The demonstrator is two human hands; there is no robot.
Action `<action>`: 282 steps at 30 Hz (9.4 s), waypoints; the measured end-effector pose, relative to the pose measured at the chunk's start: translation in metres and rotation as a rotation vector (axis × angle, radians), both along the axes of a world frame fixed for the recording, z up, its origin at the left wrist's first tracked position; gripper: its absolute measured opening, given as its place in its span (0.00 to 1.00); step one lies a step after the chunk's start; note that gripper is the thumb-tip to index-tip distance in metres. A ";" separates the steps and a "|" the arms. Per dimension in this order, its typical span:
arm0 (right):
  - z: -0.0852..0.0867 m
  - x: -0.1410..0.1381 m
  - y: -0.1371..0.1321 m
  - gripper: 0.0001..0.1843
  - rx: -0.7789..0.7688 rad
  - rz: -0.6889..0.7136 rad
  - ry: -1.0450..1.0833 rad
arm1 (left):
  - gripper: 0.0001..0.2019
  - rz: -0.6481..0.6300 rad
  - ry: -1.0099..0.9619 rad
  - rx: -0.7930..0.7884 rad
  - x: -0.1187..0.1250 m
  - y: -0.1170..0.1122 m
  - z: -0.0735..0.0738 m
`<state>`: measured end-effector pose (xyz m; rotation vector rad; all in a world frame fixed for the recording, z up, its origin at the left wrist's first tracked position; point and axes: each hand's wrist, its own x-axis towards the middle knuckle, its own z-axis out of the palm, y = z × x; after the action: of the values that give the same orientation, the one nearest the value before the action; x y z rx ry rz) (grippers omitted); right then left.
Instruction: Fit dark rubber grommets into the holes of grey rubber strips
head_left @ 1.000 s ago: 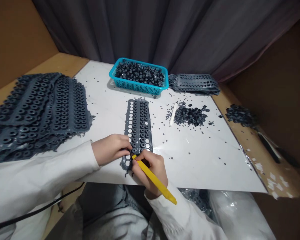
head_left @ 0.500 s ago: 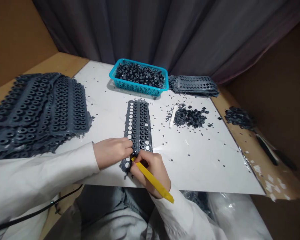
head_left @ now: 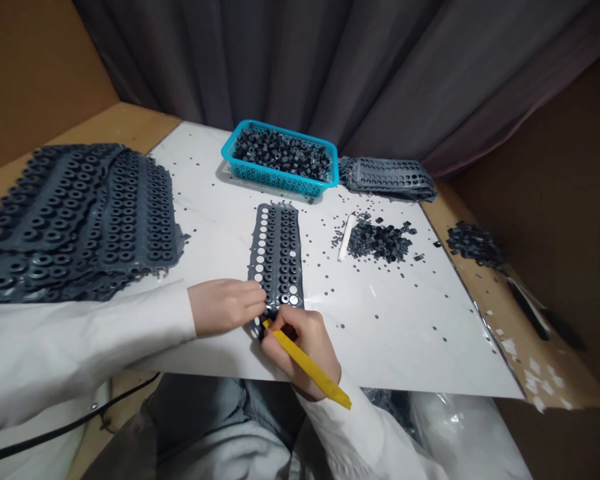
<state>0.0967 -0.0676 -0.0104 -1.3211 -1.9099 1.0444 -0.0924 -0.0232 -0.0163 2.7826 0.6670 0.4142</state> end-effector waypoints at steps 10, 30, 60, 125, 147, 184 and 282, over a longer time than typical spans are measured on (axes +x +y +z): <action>-0.011 -0.001 -0.003 0.07 0.005 -0.083 0.101 | 0.14 0.603 -0.438 -1.237 -0.011 0.021 0.033; -0.015 0.001 -0.009 0.07 0.042 -0.178 0.273 | 0.25 0.508 -0.721 -1.692 0.010 0.023 0.046; -0.021 0.005 -0.002 0.01 -0.093 -0.357 0.452 | 0.35 0.744 0.190 0.078 -0.011 0.236 0.058; -0.020 0.011 -0.014 0.03 -0.065 -0.251 0.242 | 0.17 0.726 -0.670 -1.870 0.009 -0.014 0.021; -0.013 0.010 -0.010 0.07 -0.067 -0.203 0.180 | 0.05 0.541 -0.263 -1.108 0.021 -0.012 0.020; -0.018 0.009 0.000 0.04 -0.061 -0.254 0.201 | 0.06 0.473 -0.216 -0.939 0.016 0.011 0.018; -0.020 0.009 -0.002 0.02 -0.104 -0.340 0.304 | 0.17 0.739 -0.860 -2.015 0.018 0.023 0.030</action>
<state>0.1053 -0.0698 -0.0307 -1.3933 -1.3692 1.1046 -0.0748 0.0000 0.0134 0.3577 0.9325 0.4982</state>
